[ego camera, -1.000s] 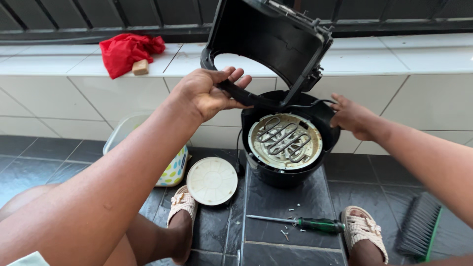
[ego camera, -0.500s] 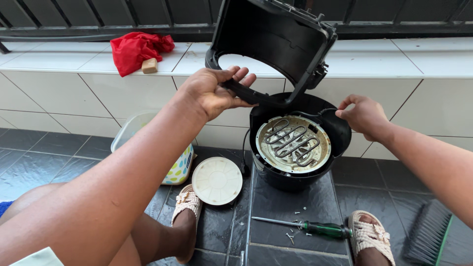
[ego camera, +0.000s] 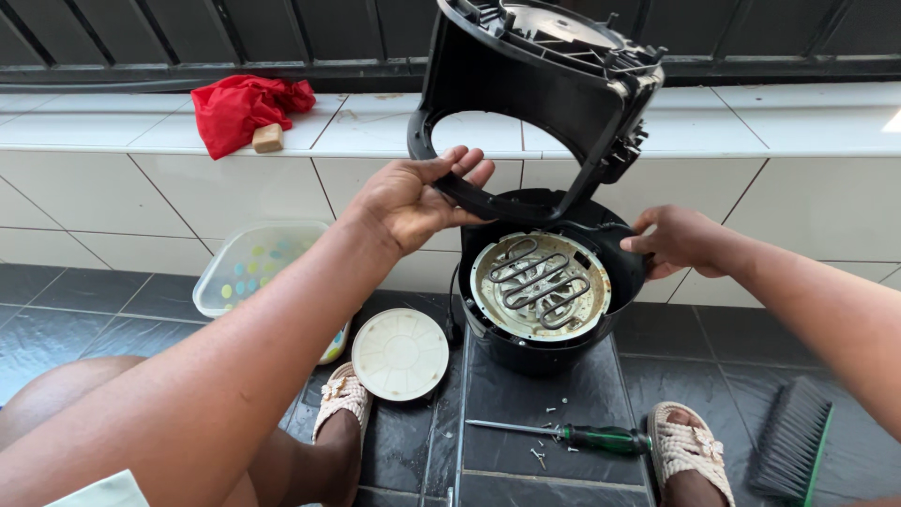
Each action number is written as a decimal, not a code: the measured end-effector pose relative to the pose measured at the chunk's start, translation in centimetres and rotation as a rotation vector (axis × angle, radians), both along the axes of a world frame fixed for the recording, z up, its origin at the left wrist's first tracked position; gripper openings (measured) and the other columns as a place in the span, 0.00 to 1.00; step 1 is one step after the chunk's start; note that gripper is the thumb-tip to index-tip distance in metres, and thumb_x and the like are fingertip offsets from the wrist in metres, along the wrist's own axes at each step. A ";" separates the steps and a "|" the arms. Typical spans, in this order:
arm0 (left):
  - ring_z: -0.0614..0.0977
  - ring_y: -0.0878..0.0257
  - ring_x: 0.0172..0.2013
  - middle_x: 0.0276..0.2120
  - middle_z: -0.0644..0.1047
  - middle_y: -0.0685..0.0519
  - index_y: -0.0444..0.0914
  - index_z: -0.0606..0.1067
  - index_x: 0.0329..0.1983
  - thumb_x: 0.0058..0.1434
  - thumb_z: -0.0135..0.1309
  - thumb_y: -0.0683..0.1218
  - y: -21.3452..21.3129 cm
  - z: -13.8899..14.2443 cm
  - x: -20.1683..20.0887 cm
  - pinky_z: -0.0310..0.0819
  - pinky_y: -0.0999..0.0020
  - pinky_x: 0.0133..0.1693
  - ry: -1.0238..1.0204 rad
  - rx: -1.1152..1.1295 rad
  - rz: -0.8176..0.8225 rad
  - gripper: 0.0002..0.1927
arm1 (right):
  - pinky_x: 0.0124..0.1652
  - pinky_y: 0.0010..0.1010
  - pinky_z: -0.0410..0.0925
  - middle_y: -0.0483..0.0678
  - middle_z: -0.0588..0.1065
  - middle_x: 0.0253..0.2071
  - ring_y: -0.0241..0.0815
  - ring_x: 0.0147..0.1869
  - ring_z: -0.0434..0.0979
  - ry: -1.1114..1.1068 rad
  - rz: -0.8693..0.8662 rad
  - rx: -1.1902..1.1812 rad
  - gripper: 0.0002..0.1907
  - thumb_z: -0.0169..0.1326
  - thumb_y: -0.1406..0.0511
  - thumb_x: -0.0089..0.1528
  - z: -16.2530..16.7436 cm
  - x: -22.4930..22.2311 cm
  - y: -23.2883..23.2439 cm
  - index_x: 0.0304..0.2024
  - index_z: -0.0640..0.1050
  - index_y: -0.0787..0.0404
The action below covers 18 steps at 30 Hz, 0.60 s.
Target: The person services an air fryer on a tiled floor. They unscrew screws by hand, detach the outer housing and heating element, lift off the fan and rear cover, and brush dust from the fan and housing with a brush.
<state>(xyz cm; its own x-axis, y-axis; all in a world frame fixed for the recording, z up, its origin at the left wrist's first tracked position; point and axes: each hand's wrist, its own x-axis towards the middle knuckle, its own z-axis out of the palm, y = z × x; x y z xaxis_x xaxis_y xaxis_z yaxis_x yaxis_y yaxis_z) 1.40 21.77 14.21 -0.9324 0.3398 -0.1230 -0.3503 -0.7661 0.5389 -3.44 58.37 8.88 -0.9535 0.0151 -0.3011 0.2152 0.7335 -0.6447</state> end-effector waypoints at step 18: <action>0.75 0.52 0.62 0.59 0.73 0.48 0.36 0.63 0.62 0.71 0.43 0.43 2.2 0.5 0.1 0.62 0.26 0.63 0.046 0.067 -0.035 0.18 | 0.33 0.39 0.68 0.49 0.78 0.33 0.44 0.33 0.74 0.183 -0.037 0.405 0.12 0.51 0.57 0.70 4.7 3.0 -0.1 0.52 0.78 0.52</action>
<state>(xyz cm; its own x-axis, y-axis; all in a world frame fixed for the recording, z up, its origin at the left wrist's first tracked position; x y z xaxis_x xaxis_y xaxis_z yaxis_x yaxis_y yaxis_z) 1.46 24.00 14.71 -0.9239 0.3785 -0.0561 -0.3536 -0.7888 0.5028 -0.41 58.23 13.61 -0.9871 0.1325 -0.0897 0.1553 0.9287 -0.3366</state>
